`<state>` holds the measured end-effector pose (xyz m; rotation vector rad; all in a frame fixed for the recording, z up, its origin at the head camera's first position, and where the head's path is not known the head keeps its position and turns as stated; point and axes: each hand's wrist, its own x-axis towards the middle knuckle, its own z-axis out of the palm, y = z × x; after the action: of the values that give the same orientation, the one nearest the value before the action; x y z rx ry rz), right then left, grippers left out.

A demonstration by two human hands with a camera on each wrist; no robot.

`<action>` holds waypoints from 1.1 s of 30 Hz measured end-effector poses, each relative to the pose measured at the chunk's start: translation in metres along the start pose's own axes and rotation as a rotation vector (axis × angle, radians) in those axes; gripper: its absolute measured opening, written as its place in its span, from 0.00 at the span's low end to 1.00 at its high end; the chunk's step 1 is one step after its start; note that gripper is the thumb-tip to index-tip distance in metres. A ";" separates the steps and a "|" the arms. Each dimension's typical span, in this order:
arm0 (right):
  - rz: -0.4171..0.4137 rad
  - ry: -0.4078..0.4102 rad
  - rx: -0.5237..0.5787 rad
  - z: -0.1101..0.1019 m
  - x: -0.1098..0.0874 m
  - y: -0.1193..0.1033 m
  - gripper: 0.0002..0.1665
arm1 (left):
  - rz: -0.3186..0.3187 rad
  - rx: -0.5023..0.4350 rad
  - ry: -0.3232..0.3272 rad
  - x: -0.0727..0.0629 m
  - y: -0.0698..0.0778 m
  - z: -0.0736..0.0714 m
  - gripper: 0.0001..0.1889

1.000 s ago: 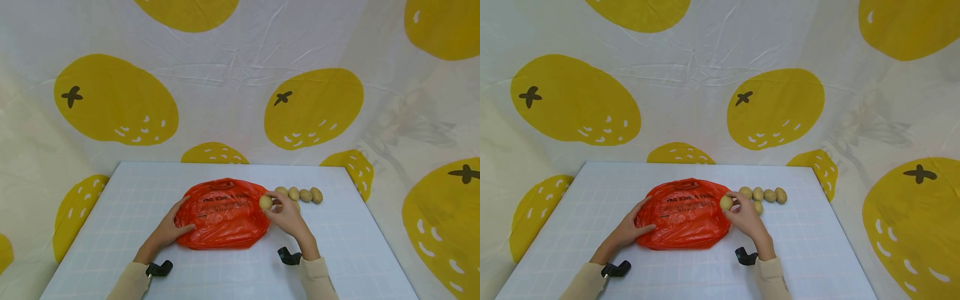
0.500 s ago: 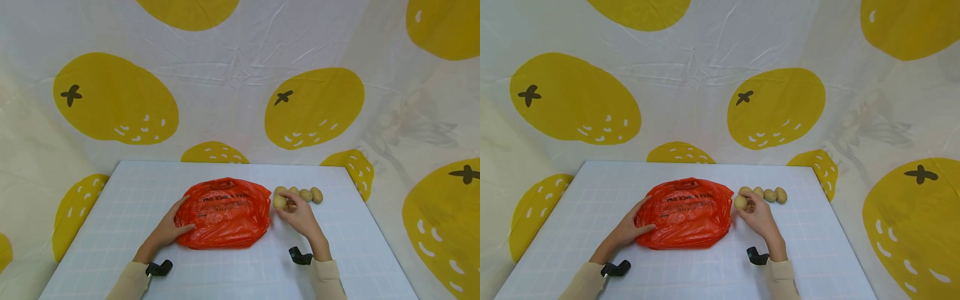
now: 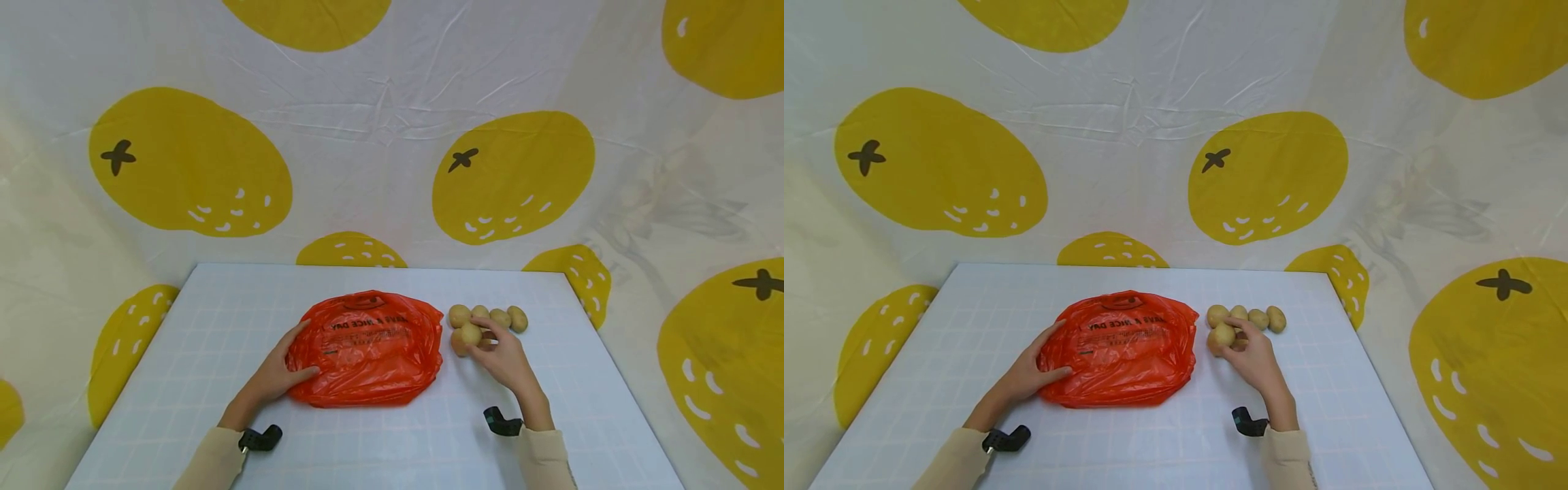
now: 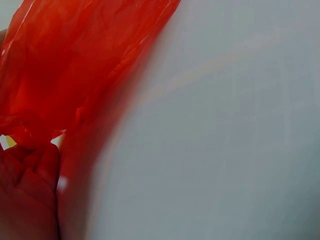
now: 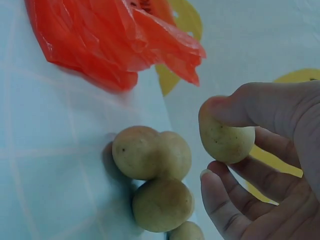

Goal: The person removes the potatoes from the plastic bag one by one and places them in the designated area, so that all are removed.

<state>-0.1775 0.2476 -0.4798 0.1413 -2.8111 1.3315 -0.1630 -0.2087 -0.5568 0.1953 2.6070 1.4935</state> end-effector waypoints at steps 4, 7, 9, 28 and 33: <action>-0.013 0.007 -0.002 -0.004 0.001 0.005 0.31 | -0.003 -0.008 -0.005 0.000 0.000 0.000 0.54; -0.015 0.015 0.001 -0.008 0.002 0.007 0.32 | -0.009 -0.006 -0.007 0.000 0.000 -0.001 0.54; -0.008 0.017 -0.003 -0.010 0.002 0.008 0.32 | -0.009 -0.006 -0.007 0.000 0.000 -0.001 0.54; -0.022 0.038 -0.028 -0.031 0.005 0.031 0.32 | 0.000 0.009 -0.006 0.000 -0.001 -0.001 0.53; 0.014 0.037 -0.049 -0.036 0.005 0.037 0.33 | -0.004 0.006 -0.005 -0.001 -0.001 0.000 0.53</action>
<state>-0.1866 0.2985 -0.4847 0.0946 -2.8161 1.2539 -0.1623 -0.2092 -0.5576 0.1934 2.6070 1.4823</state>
